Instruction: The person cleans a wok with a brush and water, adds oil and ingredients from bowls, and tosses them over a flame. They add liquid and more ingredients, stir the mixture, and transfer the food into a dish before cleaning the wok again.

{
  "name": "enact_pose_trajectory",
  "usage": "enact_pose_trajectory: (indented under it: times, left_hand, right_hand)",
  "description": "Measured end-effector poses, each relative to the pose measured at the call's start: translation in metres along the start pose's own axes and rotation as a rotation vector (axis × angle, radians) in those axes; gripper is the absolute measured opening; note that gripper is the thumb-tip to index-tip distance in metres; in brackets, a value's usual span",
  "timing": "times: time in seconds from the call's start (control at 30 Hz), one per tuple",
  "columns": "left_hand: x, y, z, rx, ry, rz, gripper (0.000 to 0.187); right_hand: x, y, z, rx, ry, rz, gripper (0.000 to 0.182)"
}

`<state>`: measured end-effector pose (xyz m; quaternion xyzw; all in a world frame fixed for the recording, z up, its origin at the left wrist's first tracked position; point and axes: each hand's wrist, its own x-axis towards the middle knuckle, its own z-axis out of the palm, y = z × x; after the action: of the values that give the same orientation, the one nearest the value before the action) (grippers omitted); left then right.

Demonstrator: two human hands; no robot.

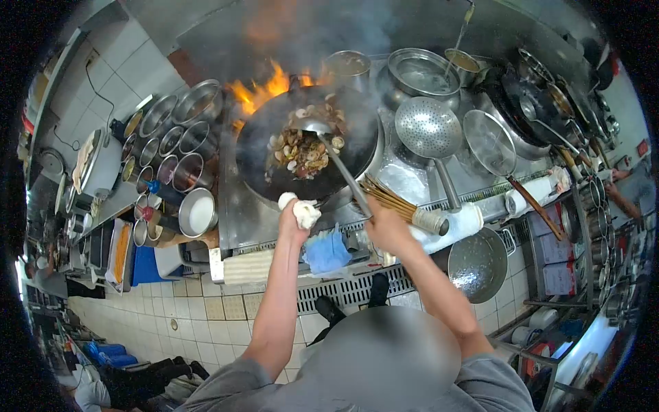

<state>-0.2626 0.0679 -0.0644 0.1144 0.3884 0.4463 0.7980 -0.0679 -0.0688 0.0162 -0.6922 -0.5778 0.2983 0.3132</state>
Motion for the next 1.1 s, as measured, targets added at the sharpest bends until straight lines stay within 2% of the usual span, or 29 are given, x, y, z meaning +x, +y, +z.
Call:
enact_pose_trajectory:
  times: [0.03,0.07,0.13,0.17,0.27,0.3,0.37,0.4,0.47,0.6,0.67,0.73,0.77,0.87,1.0,1.07,1.1]
  left_hand:
    - [0.001,0.000,-0.001,0.007,-0.010,-0.014,0.010]
    - [0.006,0.001,0.000,0.009,-0.014,-0.015,0.010]
    - [0.018,-0.003,-0.007,0.030,0.004,-0.001,0.013]
    - [0.031,-0.004,-0.022,0.020,-0.033,-0.017,0.012]
    - [0.002,0.000,-0.003,-0.005,0.014,-0.006,0.012]
    - [0.005,-0.001,-0.003,-0.015,0.042,0.002,0.014]
    - [0.023,-0.004,-0.016,0.021,0.043,-0.007,0.015]
    - [0.029,-0.005,-0.020,0.060,0.027,-0.001,0.017]
    - [-0.004,0.001,0.002,0.038,0.059,0.029,0.015]
    - [0.017,0.001,-0.016,-0.008,-0.018,-0.002,0.013]
    - [0.002,0.007,-0.012,0.085,-0.021,0.023,0.011]
    - [-0.015,0.014,0.003,0.087,0.042,-0.013,0.010]
    - [-0.010,0.013,-0.007,0.057,0.001,-0.027,0.009]
    - [-0.021,0.017,0.011,0.097,0.152,-0.022,0.005]
    - [-0.024,0.017,0.017,0.075,0.157,-0.011,0.007]
    - [-0.020,0.015,0.011,0.068,0.183,0.002,0.005]
    - [-0.021,0.014,0.008,0.067,0.195,0.009,0.005]
  right_hand:
    - [0.001,-0.003,0.011,-0.051,0.154,-0.164,0.044]
    - [-0.005,-0.002,0.012,-0.052,0.159,-0.164,0.044]
    - [-0.030,-0.038,-0.008,0.231,-0.147,0.169,0.046]
    - [-0.034,-0.042,-0.017,0.390,-0.246,0.223,0.054]
    - [-0.045,-0.042,-0.036,0.486,-0.231,0.261,0.058]
    - [-0.049,-0.036,-0.036,0.478,-0.180,0.335,0.056]
    - [-0.047,-0.037,-0.055,0.540,-0.165,0.332,0.056]
    - [-0.044,-0.037,-0.064,0.602,-0.138,0.310,0.056]
    - [-0.031,-0.021,-0.072,0.698,-0.023,0.303,0.055]
    - [0.010,0.018,-0.102,0.853,0.193,0.306,0.056]
    - [0.047,0.041,-0.124,0.992,0.344,0.259,0.036]
    - [0.081,0.069,-0.151,1.040,0.448,0.312,0.031]
    - [0.096,0.081,-0.164,1.084,0.523,0.369,0.027]
    - [0.134,0.115,-0.194,1.051,0.611,0.375,0.021]
    - [0.154,0.140,-0.214,1.024,0.603,0.424,0.009]
    - [0.154,0.154,-0.220,1.477,0.348,0.388,0.011]
    - [0.146,0.149,-0.222,1.533,0.275,0.378,0.020]
